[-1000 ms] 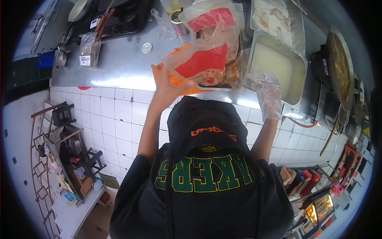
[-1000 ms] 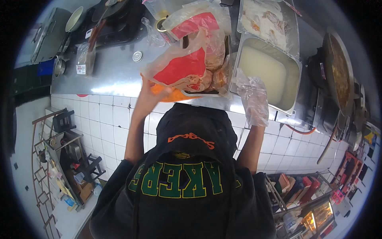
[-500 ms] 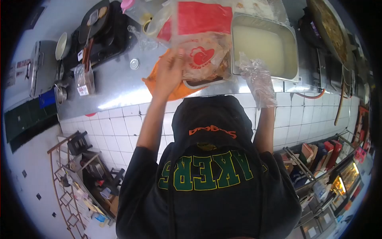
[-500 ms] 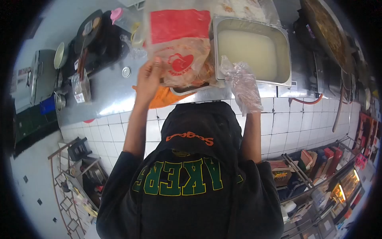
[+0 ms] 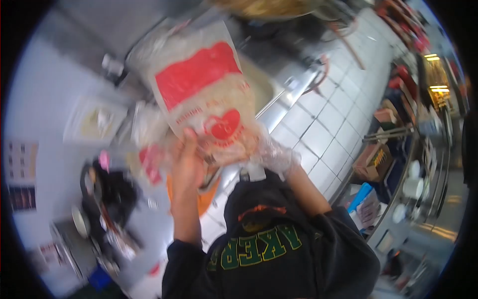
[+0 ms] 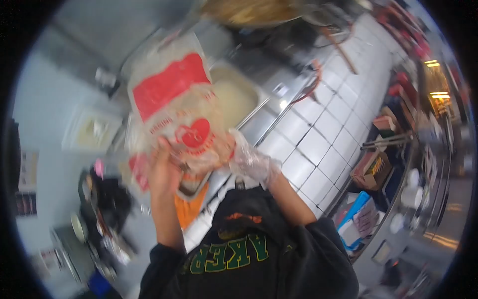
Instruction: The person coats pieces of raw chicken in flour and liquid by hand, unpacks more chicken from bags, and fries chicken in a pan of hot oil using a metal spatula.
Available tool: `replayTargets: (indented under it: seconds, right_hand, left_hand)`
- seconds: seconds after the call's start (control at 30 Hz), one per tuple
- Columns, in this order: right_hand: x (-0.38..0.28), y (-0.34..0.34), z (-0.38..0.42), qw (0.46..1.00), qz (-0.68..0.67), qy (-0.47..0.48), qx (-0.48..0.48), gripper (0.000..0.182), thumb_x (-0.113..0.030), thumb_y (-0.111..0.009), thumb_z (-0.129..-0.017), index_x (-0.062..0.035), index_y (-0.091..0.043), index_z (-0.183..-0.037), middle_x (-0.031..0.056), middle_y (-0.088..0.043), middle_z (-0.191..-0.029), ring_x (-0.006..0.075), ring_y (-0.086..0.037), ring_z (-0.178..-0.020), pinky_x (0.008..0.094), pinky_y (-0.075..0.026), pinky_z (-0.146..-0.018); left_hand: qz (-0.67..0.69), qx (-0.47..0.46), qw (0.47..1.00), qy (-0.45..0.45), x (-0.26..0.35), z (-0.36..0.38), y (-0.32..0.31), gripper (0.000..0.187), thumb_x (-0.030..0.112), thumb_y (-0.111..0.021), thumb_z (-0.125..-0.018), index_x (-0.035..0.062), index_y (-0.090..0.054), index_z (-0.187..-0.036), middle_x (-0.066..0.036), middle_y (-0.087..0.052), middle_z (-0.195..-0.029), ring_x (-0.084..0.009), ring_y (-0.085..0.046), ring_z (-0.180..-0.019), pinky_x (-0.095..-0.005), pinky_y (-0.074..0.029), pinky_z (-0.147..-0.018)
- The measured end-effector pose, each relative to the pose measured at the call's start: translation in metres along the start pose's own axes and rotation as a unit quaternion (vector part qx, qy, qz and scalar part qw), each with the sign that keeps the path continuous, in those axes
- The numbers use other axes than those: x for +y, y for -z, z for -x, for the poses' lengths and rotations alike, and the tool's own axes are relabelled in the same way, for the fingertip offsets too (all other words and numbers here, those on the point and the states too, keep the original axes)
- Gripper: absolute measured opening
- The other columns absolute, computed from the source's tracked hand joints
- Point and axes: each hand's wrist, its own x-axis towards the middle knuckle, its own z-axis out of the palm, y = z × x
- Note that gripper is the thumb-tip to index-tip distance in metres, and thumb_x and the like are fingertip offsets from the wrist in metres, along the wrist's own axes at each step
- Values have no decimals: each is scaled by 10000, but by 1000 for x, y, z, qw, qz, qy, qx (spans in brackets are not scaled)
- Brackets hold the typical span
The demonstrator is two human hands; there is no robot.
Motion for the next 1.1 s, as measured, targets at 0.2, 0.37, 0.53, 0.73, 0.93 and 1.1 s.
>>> replayTargets:
  seconds: [0.2,0.37,0.53,0.73,0.93,1.1]
  right_hand:
    - [13,124,109,973,77,59,211,796,-324,-672,-863,-26,-254,-1471,134,-464,-1419,229,-475,-1287,387,-443,-1046]
    - [-23,211,182,916,-146,180,328,874,-352,-729,-805,-44,-266,-1480,142,-461,-1424,292,-493,-1273,426,-455,-1037]
    - [-60,351,253,854,-219,262,393,927,-369,-783,-741,-70,-297,-1472,155,-467,-1411,339,-510,-1247,458,-472,-1015]
    - [-107,527,311,820,-287,235,435,868,-308,-767,-764,-66,-310,-1462,153,-471,-1408,318,-562,-1178,423,-534,-915]
    - [-171,701,286,824,-214,190,488,890,-260,-770,-725,-104,-311,-1472,133,-465,-1397,310,-519,-1218,423,-507,-969]
    - [-215,867,227,849,-186,271,413,829,-305,-736,-801,-96,-304,-1477,151,-445,-1443,282,-484,-1272,407,-472,-1002]
  left_hand:
    - [-137,-235,962,29,-72,-48,-171,336,323,-504,-1030,31,-672,-1016,0,-630,-842,-68,-554,-758,-255,-463,-701]
    - [-171,-409,896,30,-175,-72,-338,326,328,-486,-1039,44,-645,-1014,55,-553,-747,-18,-449,-662,-200,-384,-600]
    - [-124,-472,867,103,-269,-79,-507,323,311,-466,-1048,35,-633,-1031,60,-527,-740,-8,-439,-662,-193,-372,-581]
    - [-172,-548,818,31,-335,-116,-679,378,302,-562,-1003,-28,-589,-1184,-56,-639,-988,-103,-588,-868,-247,-484,-798]
    - [-236,-630,734,91,-403,-223,-796,957,236,-837,-771,1,-239,-1481,-155,-490,-1365,-193,-466,-1262,-333,-406,-1049]
    - [-129,-678,721,71,-472,-340,-909,995,120,-884,-685,0,-275,-1462,-139,-514,-1349,-195,-500,-1228,-342,-421,-1044]
